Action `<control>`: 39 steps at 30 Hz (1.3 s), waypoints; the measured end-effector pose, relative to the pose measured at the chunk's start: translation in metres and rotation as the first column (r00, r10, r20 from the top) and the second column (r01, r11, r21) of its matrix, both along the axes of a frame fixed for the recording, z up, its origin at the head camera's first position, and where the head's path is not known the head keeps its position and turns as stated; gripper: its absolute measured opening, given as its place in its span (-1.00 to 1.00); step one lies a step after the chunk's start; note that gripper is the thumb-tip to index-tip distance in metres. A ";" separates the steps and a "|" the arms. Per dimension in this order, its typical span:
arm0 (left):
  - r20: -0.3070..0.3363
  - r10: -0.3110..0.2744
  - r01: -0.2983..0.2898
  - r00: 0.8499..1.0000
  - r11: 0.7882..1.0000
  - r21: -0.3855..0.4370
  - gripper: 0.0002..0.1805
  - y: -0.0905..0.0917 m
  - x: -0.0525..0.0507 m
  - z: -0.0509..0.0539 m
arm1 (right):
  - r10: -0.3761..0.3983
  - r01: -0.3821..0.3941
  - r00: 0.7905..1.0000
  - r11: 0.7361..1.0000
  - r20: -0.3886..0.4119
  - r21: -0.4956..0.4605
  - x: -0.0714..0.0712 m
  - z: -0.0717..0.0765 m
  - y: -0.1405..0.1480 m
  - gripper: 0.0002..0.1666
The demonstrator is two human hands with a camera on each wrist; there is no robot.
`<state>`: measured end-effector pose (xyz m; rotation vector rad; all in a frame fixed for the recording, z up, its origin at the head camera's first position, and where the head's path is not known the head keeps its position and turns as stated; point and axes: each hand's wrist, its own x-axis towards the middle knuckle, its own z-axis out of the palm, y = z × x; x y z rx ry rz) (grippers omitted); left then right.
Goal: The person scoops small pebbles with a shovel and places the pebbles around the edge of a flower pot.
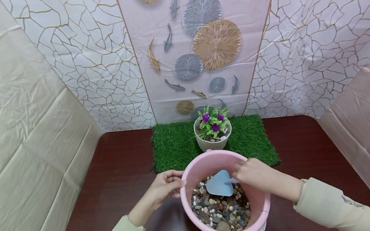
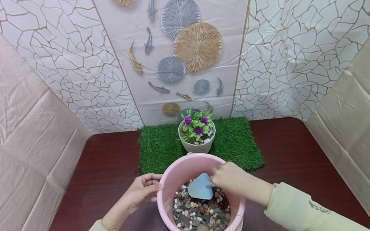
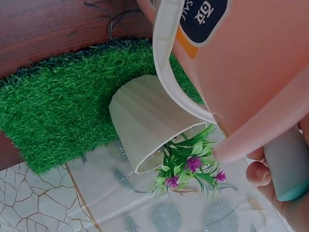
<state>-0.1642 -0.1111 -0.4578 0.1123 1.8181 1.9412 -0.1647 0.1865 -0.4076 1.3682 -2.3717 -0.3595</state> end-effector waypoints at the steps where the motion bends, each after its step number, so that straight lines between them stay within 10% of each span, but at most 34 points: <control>1: 0.002 0.000 0.000 1.000 1.000 0.002 -0.51 0.000 0.000 0.000 | 0.004 -0.004 1.000 1.000 0.001 -0.002 0.000 -0.001 -0.001 -0.77; 20: 0.012 -0.001 0.001 1.000 1.000 -0.005 -0.51 -0.001 0.001 0.001 | 0.014 -0.007 0.950 1.000 0.312 -0.026 -0.003 -0.029 -0.013 -0.80; 39: 0.020 0.008 -0.008 1.000 1.000 0.012 -0.54 0.000 0.001 0.002 | 0.008 0.020 0.902 0.998 0.431 -0.060 -0.004 -0.032 -0.012 -0.77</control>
